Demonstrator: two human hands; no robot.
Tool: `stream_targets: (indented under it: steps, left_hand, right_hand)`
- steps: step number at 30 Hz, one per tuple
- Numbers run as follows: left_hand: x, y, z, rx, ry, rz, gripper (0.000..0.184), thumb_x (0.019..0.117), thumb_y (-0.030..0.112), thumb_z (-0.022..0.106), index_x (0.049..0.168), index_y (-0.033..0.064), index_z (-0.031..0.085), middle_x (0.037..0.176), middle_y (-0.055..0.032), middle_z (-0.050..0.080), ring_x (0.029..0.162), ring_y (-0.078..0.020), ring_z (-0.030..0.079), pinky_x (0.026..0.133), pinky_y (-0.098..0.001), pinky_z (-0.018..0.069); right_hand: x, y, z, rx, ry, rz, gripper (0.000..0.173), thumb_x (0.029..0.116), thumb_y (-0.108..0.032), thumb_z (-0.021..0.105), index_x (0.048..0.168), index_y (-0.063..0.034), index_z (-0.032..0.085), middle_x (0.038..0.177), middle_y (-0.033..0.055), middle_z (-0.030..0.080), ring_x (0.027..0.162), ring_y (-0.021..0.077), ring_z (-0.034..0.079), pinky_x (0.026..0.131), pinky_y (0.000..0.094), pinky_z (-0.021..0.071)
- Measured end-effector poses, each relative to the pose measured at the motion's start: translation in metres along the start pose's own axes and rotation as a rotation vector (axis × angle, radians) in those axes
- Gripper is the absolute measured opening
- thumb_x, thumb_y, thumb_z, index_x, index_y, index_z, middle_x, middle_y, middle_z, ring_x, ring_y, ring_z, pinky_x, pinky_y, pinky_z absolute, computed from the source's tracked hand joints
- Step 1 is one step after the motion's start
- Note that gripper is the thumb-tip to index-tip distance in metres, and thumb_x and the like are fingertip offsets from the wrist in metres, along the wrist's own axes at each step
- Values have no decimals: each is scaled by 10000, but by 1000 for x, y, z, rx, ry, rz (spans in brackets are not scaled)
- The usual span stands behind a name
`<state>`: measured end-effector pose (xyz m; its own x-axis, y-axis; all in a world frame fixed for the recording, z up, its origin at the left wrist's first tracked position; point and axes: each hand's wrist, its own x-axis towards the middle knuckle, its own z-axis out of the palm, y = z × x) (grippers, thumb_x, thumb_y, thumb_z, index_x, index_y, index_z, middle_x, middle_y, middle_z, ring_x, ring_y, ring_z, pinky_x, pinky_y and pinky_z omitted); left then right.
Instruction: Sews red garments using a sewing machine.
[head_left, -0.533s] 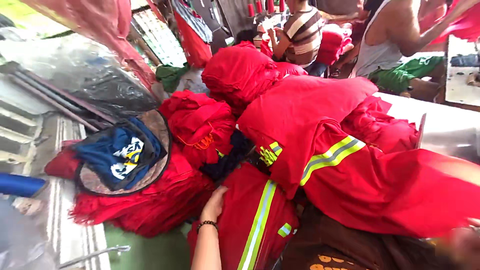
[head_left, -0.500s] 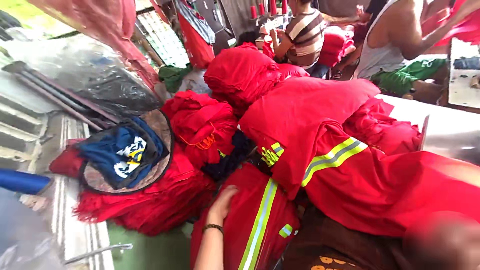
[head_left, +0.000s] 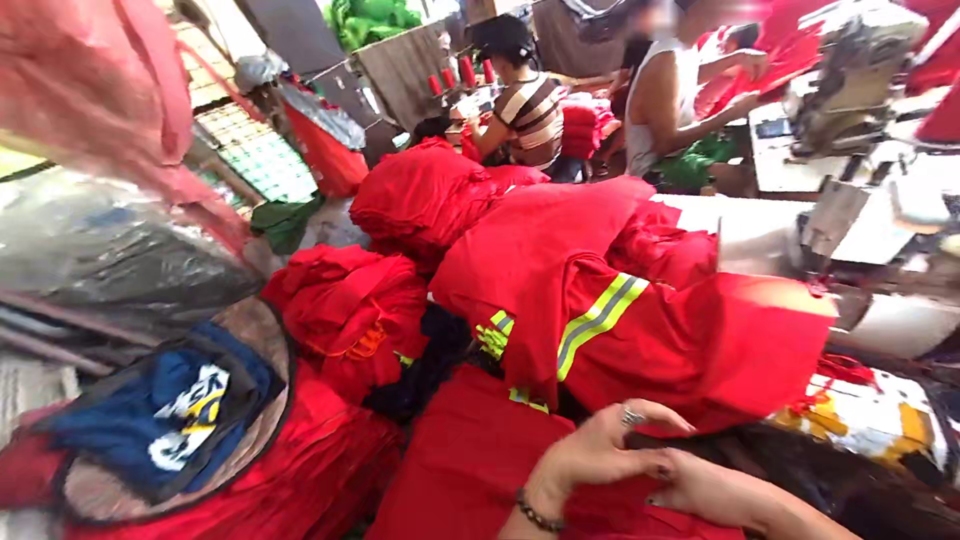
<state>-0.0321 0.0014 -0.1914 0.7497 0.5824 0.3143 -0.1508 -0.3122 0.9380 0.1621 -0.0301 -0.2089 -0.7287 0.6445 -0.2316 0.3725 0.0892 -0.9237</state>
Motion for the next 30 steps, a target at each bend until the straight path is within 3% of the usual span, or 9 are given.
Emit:
stream_targets:
  steps: [2,6,8,11,14,19,21,25,30]
  left_hand:
    - [-25,-18,-33,162,-137,-299,509,880,132,759,1313,-65,577,1201,-161,691,1149,-205,652,1052,-401,504]
    - [-76,-22,-68,459,-338,-781,330,947,238,727,1074,-65,704,964,-232,720,941,-358,698,901,-587,524]
    - [-90,7,-86,531,-147,-704,236,924,190,740,1022,-25,738,943,-157,743,904,-263,716,880,-507,560]
    - [-86,72,-99,607,263,-291,93,875,168,764,956,127,751,921,65,745,855,4,690,807,-232,589]
    - [-64,146,-100,796,420,102,126,952,265,709,1077,271,722,1030,154,733,993,41,671,919,-204,562]
    - [-8,207,-107,1111,521,473,122,1023,228,601,1060,171,702,983,68,694,995,-22,639,942,-245,509]
    - [26,205,-122,1158,634,591,112,1002,189,623,1046,135,710,1001,46,725,971,-29,676,895,-257,562]
    - [116,171,-156,1421,764,460,232,1016,110,565,1103,-68,686,1106,-237,717,1045,-344,698,947,-519,537]
    - [185,79,-137,1501,510,-26,311,997,92,597,1281,-27,643,1285,-302,612,1195,-516,574,1049,-718,374]
  right_hand:
    - [-20,-6,-18,124,102,-39,320,948,-18,657,1268,-29,666,1137,110,723,1043,166,685,955,398,553]
    - [-91,-25,-76,-25,413,-331,340,936,-27,621,1250,-137,689,1126,-21,733,964,51,697,865,259,601]
    - [-135,-39,-102,-203,625,-323,363,929,-28,606,1283,-89,654,1108,19,725,911,49,692,842,248,594]
    - [-184,-58,-113,-494,680,-66,402,934,31,615,1333,-10,635,999,177,730,865,296,711,820,522,580]
    - [-195,-55,-98,-652,608,28,308,931,53,648,1229,-8,696,1020,232,726,922,446,715,802,672,551]
    - [-216,-48,-86,-709,843,-119,195,918,47,592,1042,35,743,994,217,720,934,357,707,848,517,581]
    - [-226,-44,-91,-653,1061,-203,228,926,6,554,1065,32,732,1003,157,718,961,195,674,907,348,550]
    - [-203,-26,-103,-180,1484,-449,259,894,-14,623,1063,-174,736,1023,-127,734,934,-23,673,850,185,576]
    - [-145,6,-100,235,1614,-378,195,836,63,695,991,-51,664,869,-46,704,755,38,663,689,227,585]
